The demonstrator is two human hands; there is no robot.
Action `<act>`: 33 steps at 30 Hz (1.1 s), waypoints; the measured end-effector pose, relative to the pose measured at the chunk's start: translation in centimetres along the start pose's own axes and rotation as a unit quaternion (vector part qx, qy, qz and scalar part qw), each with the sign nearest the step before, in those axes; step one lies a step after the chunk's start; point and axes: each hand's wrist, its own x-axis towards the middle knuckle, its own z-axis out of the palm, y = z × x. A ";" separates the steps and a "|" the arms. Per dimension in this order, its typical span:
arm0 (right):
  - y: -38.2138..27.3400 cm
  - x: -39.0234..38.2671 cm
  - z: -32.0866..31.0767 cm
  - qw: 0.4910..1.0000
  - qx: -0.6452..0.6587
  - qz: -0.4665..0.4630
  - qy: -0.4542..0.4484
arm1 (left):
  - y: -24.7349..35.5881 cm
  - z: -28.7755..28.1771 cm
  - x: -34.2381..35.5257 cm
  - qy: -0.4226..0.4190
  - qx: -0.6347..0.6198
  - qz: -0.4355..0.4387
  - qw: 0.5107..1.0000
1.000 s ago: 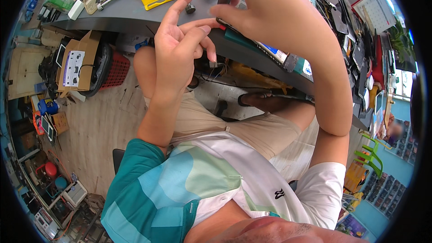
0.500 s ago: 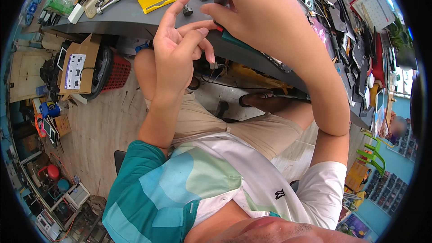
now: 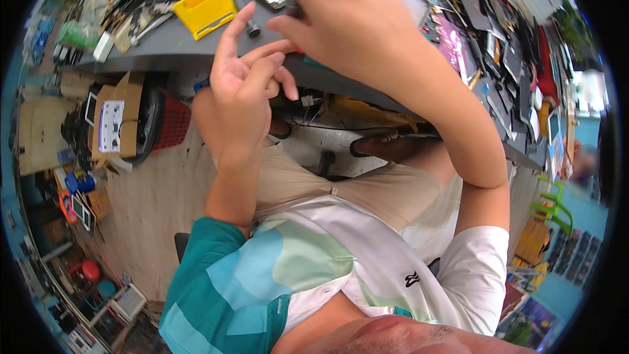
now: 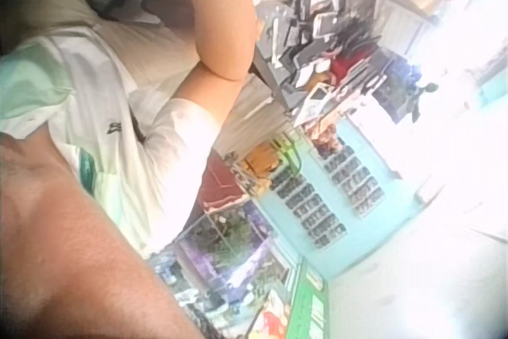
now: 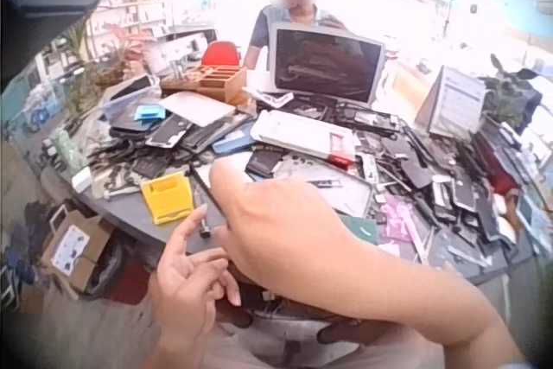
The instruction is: The person sits on the floor and uses a screwdriver to remove and reinsert screws on a disassembled mobile phone. They repeatedly handle small screws and components on a cluttered workbench.
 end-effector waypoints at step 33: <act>2.7 -0.6 3.0 0.977 0.070 -0.082 0.183 | -1.0 0.4 -0.6 0.009 0.056 0.053 0.997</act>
